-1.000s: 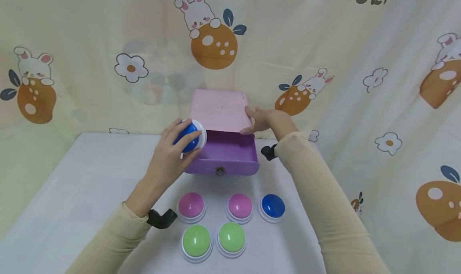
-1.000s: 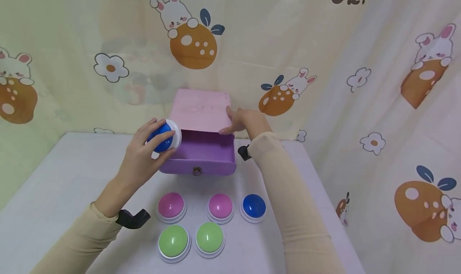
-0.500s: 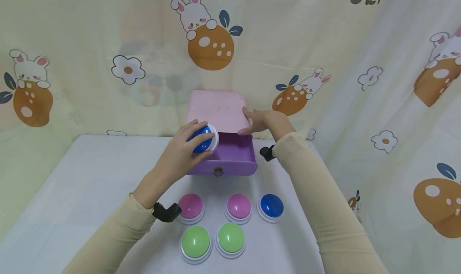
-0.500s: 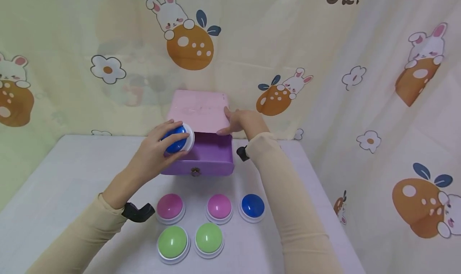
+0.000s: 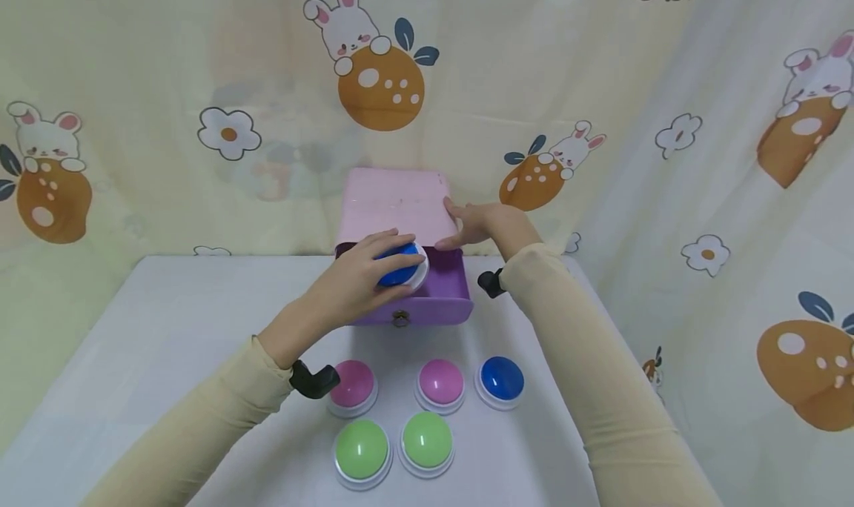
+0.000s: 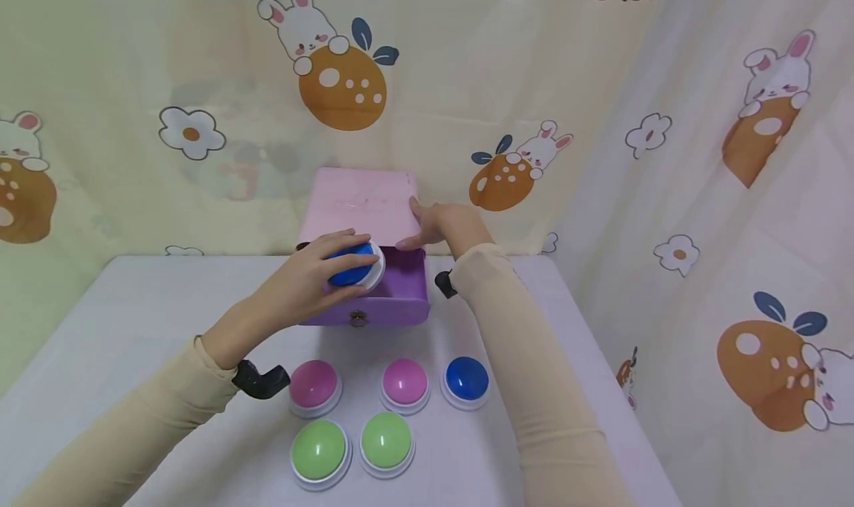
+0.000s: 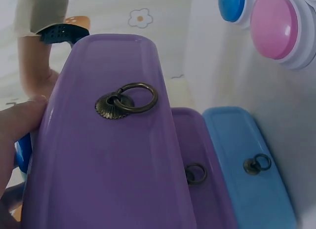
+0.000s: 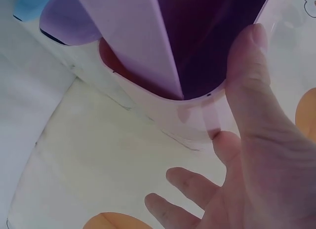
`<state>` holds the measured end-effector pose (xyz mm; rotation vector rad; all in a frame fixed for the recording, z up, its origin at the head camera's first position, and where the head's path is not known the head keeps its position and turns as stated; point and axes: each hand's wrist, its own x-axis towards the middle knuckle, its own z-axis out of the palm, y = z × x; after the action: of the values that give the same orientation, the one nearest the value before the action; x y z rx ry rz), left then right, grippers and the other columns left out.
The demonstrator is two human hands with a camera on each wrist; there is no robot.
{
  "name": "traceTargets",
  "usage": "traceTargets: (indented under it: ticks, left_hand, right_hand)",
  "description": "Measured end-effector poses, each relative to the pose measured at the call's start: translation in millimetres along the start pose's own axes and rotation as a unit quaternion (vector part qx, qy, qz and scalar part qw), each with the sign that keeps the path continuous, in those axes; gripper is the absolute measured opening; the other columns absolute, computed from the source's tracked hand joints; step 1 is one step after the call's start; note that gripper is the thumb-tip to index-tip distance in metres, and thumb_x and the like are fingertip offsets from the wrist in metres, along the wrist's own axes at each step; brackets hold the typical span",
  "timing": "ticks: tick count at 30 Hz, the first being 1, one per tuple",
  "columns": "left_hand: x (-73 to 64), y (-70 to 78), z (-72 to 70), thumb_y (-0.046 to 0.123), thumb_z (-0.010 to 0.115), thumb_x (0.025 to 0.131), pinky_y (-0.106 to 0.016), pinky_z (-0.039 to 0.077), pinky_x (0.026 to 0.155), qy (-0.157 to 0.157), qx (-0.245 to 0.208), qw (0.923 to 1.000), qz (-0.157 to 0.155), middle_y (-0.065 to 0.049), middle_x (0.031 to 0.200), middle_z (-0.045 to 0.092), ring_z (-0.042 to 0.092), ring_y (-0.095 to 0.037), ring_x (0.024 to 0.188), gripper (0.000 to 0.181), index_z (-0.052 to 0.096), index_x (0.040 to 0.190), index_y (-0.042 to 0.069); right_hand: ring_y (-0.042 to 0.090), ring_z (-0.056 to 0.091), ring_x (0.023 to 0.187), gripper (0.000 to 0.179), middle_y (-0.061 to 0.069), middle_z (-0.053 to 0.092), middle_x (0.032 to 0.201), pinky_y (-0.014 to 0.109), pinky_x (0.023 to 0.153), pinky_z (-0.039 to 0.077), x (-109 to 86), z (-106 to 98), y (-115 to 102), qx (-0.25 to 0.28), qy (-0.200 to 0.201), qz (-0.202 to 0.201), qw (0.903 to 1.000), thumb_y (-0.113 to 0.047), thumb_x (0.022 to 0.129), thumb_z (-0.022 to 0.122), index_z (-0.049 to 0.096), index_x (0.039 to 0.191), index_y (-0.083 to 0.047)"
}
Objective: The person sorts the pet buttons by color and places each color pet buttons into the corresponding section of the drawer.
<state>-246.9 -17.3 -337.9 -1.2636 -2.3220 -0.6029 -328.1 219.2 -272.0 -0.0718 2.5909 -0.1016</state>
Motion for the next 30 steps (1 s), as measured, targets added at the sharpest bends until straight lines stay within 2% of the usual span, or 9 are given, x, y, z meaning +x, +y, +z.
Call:
traceTargets:
  ticks: [5, 12, 18, 24, 30]
  left_hand:
    - [5.6, 1.0, -2.5, 0.033, 0.069, 0.086, -0.046, 0.041, 0.107, -0.033, -0.007, 0.9994, 0.0, -0.011, 0.14, 0.051, 0.043, -0.033, 0.133, 0.045, 0.06, 0.128, 0.019]
    - [13.5, -2.4, 0.1, 0.036, 0.06, 0.092, -0.045, 0.035, 0.112, -0.102, -0.02, 0.9945, 0.013, -0.009, 0.144, 0.047, 0.038, -0.03, 0.138, 0.044, 0.055, 0.134, 0.021]
    - [15.4, -9.3, 4.9, 0.031, 0.057, 0.095, -0.045, 0.033, 0.113, -0.128, -0.047, 0.9905, 0.015, -0.008, 0.147, 0.042, 0.033, -0.03, 0.14, 0.043, 0.052, 0.136, 0.021]
    - [20.0, -10.3, 3.6, 0.027, 0.061, 0.093, -0.044, 0.033, 0.113, -0.169, -0.079, 0.9825, 0.008, -0.007, 0.146, 0.044, 0.035, -0.027, 0.139, 0.043, 0.054, 0.135, 0.019]
    - [26.0, -11.3, 0.1, 0.024, 0.06, 0.094, -0.046, 0.032, 0.113, -0.21, -0.09, 0.9737, 0.004, -0.009, 0.147, 0.043, 0.032, -0.031, 0.141, 0.04, 0.055, 0.134, 0.019]
  right_hand:
    - [0.038, 0.005, 0.147, 0.101, 0.015, -0.001, 0.16, 0.061, 0.115, 0.015, -1.7, -1.5, -2.3, -0.001, 0.004, -0.001, 1.0, -0.066, 0.082, 0.056, -0.008, 0.151, -0.032]
    - [0.038, 0.005, 0.146, 0.101, 0.016, -0.002, 0.16, 0.06, 0.116, 0.015, -3.3, -1.6, -1.6, -0.005, 0.0, 0.004, 1.0, -0.065, 0.083, 0.056, -0.01, 0.151, -0.032]
    - [0.038, 0.007, 0.147, 0.101, 0.016, 0.0, 0.16, 0.059, 0.116, 0.015, -1.5, -1.4, 0.6, -0.012, 0.002, -0.002, 0.9999, -0.067, 0.082, 0.055, -0.01, 0.151, -0.032]
    - [0.036, 0.009, 0.147, 0.103, 0.012, 0.003, 0.161, 0.058, 0.117, 0.015, -0.9, -0.4, 2.1, -0.001, 0.002, -0.019, 0.9998, -0.065, 0.082, 0.057, -0.011, 0.151, -0.031]
    - [0.036, 0.009, 0.147, 0.105, 0.009, 0.001, 0.161, 0.06, 0.115, 0.017, -0.7, 1.1, 3.3, 0.015, 0.003, -0.007, 0.9999, -0.067, 0.079, 0.058, -0.012, 0.15, -0.035]
